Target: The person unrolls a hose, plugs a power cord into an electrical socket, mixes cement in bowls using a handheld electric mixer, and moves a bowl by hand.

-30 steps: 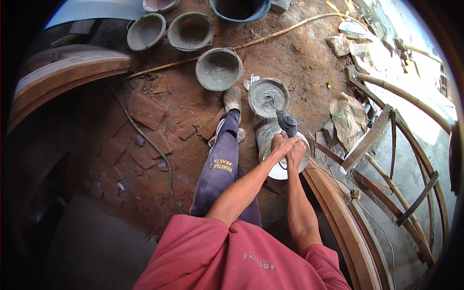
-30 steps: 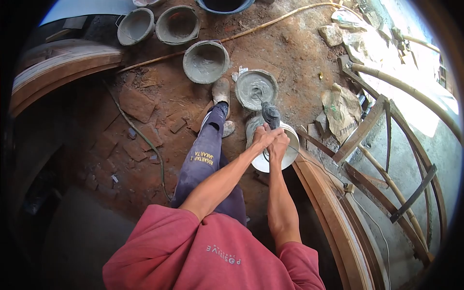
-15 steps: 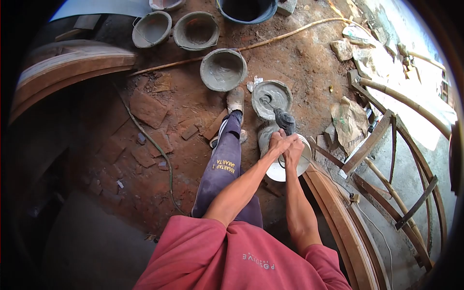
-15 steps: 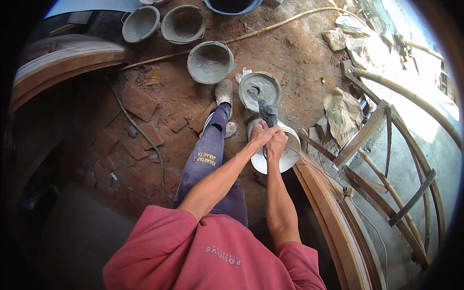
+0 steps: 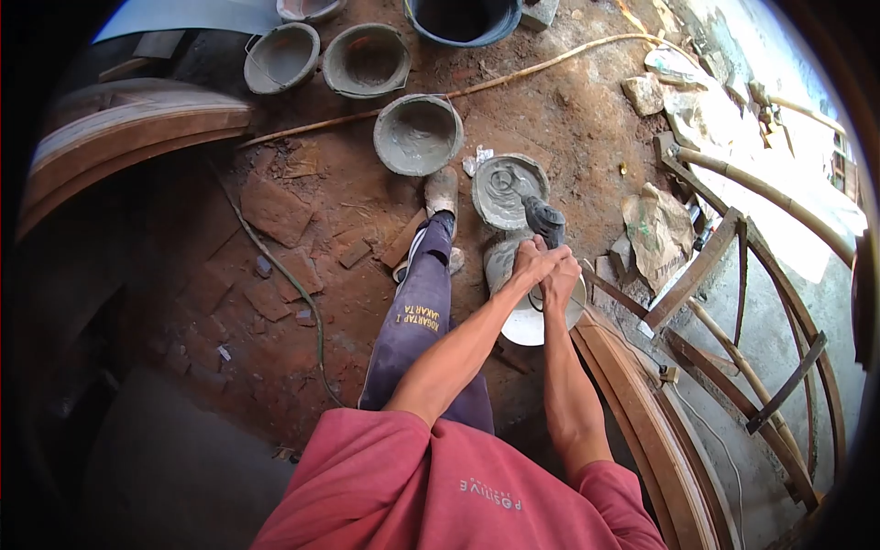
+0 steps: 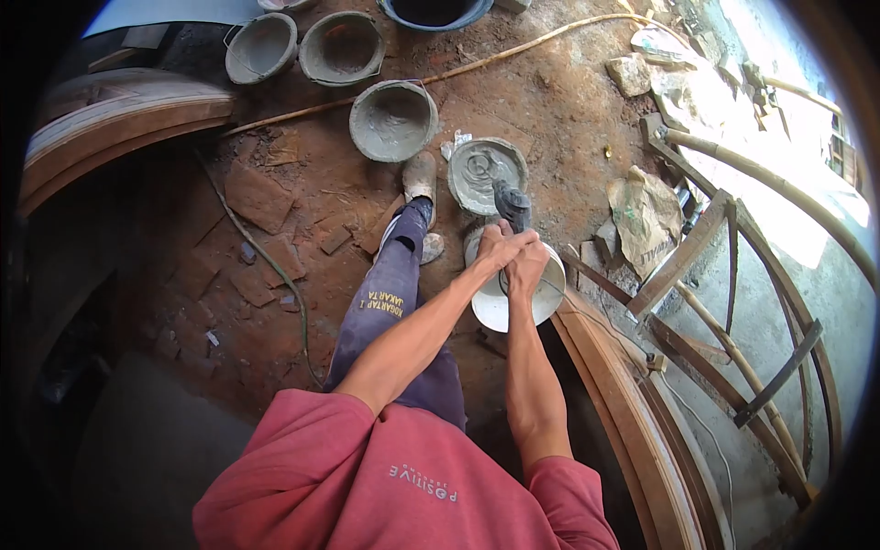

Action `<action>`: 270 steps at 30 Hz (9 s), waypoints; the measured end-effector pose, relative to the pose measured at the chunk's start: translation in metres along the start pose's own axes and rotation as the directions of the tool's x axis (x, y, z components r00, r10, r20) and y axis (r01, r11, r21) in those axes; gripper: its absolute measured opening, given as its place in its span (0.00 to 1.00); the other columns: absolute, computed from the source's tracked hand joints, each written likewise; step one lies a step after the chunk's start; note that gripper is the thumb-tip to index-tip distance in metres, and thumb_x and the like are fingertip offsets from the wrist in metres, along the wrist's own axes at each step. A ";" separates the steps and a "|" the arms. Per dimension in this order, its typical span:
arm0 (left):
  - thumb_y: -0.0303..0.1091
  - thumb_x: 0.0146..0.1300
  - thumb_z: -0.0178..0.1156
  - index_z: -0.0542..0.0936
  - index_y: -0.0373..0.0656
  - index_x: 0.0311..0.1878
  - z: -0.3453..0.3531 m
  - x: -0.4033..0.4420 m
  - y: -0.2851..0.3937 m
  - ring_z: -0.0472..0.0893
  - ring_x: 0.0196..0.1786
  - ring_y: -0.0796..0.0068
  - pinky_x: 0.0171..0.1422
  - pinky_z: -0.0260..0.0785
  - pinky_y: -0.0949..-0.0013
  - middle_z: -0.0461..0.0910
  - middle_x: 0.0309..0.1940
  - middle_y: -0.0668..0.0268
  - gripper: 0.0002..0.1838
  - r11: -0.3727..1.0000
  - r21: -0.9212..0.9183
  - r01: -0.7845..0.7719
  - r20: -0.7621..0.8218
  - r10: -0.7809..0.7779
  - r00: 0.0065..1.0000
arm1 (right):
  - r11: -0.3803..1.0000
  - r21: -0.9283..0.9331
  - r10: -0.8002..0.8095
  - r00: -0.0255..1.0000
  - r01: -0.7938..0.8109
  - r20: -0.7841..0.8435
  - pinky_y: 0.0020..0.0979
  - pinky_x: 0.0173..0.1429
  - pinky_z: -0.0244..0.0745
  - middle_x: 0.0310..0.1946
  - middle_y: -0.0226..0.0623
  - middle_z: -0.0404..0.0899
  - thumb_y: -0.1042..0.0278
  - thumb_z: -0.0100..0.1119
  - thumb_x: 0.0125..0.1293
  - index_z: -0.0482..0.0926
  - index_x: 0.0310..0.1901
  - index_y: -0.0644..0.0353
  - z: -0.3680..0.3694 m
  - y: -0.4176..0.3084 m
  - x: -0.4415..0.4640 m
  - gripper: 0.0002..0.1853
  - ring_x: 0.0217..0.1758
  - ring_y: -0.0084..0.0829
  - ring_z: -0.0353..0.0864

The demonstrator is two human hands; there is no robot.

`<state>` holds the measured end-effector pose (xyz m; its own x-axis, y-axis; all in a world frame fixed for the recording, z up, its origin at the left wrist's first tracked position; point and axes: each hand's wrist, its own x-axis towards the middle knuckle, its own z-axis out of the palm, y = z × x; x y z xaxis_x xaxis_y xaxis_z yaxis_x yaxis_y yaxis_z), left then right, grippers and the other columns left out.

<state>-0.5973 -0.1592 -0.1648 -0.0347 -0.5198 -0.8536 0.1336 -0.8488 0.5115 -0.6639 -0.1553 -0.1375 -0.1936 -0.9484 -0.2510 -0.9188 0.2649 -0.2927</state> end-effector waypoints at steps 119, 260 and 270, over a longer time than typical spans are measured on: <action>0.56 0.37 0.70 0.78 0.23 0.35 0.012 -0.002 -0.016 0.82 0.40 0.61 0.43 0.73 0.63 0.81 0.36 0.46 0.38 0.997 0.004 0.072 -0.006 -0.072 0.997 | 0.998 -0.052 -0.038 0.999 0.039 0.013 0.41 0.24 0.68 0.15 0.53 0.73 0.43 0.61 0.58 0.73 0.20 0.70 -0.006 0.010 -0.009 0.31 0.19 0.48 0.76; 0.36 0.61 0.53 0.75 0.42 0.34 -0.267 -0.009 -0.068 0.76 0.40 0.76 0.48 0.69 0.70 0.76 0.33 0.66 0.08 0.739 -0.664 0.115 0.006 -0.148 0.989 | 0.609 0.754 0.132 0.969 -0.245 0.208 0.17 0.34 0.65 0.26 0.21 0.73 0.63 0.63 0.62 0.79 0.36 0.63 0.062 -0.138 0.051 0.11 0.28 0.13 0.67; 0.34 0.57 0.59 0.76 0.40 0.32 -0.257 -0.024 -0.082 0.77 0.37 0.77 0.46 0.68 0.71 0.78 0.30 0.69 0.07 0.840 -0.542 -0.013 -0.246 -0.144 0.958 | 0.856 0.488 -0.152 0.820 -0.170 0.552 0.33 0.51 0.74 0.46 0.55 0.78 0.38 0.76 0.36 0.62 0.61 0.79 0.272 -0.444 0.124 0.59 0.46 0.37 0.79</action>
<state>-0.3531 -0.0522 -0.2122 0.1916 -0.3521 -0.9162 0.6492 -0.6546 0.3873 -0.1867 -0.3431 -0.2899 0.1711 -0.7221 -0.6703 -0.5856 0.4726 -0.6586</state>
